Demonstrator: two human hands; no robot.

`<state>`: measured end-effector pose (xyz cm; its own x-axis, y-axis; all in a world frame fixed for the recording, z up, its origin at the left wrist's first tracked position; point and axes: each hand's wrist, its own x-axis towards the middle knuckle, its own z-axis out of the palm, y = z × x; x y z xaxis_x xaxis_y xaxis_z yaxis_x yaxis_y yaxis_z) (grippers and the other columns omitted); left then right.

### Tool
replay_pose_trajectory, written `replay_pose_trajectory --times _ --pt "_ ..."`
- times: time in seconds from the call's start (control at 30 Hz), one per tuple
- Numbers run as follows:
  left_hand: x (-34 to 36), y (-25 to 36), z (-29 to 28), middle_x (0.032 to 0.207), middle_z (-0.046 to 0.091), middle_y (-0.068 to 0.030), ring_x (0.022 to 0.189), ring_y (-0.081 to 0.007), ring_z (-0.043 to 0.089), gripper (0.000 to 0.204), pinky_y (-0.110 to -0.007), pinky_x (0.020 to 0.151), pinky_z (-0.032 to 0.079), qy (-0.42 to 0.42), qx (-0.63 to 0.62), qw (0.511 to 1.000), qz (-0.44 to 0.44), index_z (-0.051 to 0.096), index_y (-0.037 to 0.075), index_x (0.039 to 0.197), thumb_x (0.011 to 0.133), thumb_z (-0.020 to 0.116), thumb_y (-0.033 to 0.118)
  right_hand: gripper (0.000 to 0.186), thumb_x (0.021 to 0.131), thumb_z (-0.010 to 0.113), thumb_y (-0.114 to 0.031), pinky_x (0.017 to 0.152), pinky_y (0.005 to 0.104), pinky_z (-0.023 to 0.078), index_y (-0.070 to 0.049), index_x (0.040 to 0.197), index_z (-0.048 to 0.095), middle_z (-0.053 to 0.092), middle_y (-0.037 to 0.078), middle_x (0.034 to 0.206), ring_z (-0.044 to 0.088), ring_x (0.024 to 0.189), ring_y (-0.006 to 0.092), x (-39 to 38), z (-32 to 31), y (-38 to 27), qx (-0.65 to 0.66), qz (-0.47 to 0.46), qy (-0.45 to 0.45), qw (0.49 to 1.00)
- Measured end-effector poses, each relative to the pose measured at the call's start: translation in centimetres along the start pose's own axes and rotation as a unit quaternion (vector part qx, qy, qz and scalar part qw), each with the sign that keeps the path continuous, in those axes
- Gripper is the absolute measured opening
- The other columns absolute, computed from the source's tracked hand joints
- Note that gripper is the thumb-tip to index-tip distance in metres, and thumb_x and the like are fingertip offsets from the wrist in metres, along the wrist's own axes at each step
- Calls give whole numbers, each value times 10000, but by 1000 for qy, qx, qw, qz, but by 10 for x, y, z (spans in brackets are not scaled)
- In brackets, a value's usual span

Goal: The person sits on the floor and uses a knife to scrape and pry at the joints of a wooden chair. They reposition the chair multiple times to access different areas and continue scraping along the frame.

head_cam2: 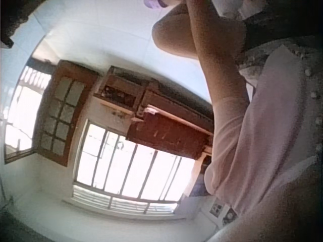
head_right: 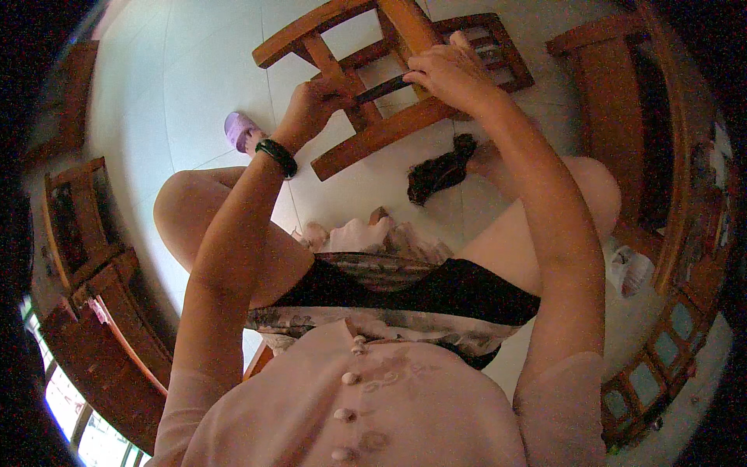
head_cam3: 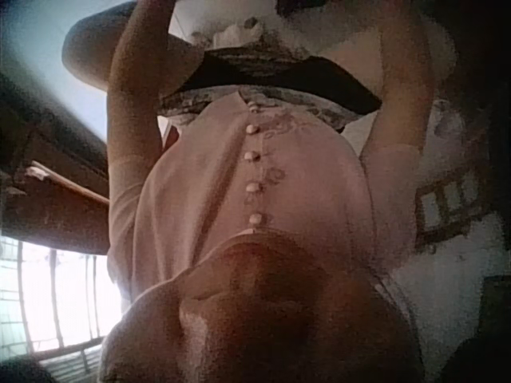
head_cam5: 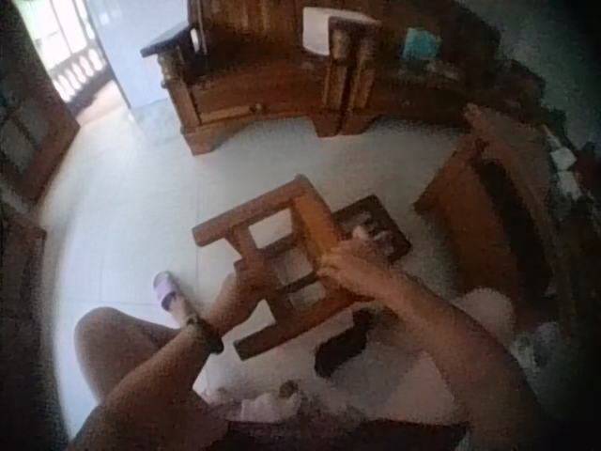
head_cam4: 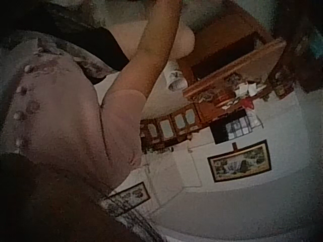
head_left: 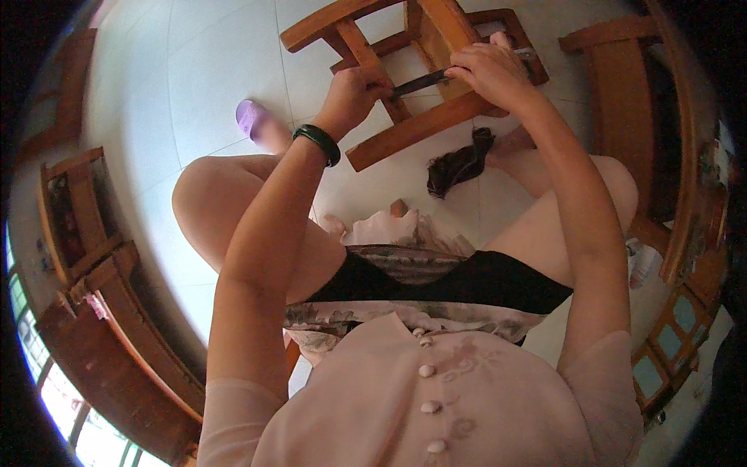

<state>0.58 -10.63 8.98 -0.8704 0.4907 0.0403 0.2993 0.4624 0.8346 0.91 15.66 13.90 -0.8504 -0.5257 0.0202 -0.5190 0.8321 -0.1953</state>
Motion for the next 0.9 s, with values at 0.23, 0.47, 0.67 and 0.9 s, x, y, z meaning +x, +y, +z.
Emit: replay_pose_trajectory --times 0.23,0.47,0.67,0.9 --pt "0 6 -3 767 673 -133 704 -260 649 71 -337 653 510 -39 22 999 -22 691 28 827 763 675 54 264 893 557 -347 808 400 333 -127 776 645 660 80 755 621 804 258 3 -1 4 -23 -6 -28 999" --pt "-1 5 1 782 667 -130 724 -254 644 64 -333 666 506 -5 -7 999 -44 685 26 814 754 669 42 258 888 566 -357 826 405 333 -136 790 657 667 87 770 626 810 254 2 4 4 -20 -4 -4 1000" --pt "-1 7 2 770 668 -124 712 -261 646 53 -339 657 508 -10 35 999 -2 679 25 785 744 647 16 255 884 570 -362 858 409 322 -137 804 660 668 82 776 628 821 250 4 -3 5 -6 0 -33 999" --pt "-1 6 1 743 657 -121 694 -280 638 66 -349 642 508 14 24 999 38 682 29 773 739 631 2 263 884 568 -367 818 405 323 -133 805 659 658 91 759 617 790 261 3 2 3 -30 -6 -1 1000"
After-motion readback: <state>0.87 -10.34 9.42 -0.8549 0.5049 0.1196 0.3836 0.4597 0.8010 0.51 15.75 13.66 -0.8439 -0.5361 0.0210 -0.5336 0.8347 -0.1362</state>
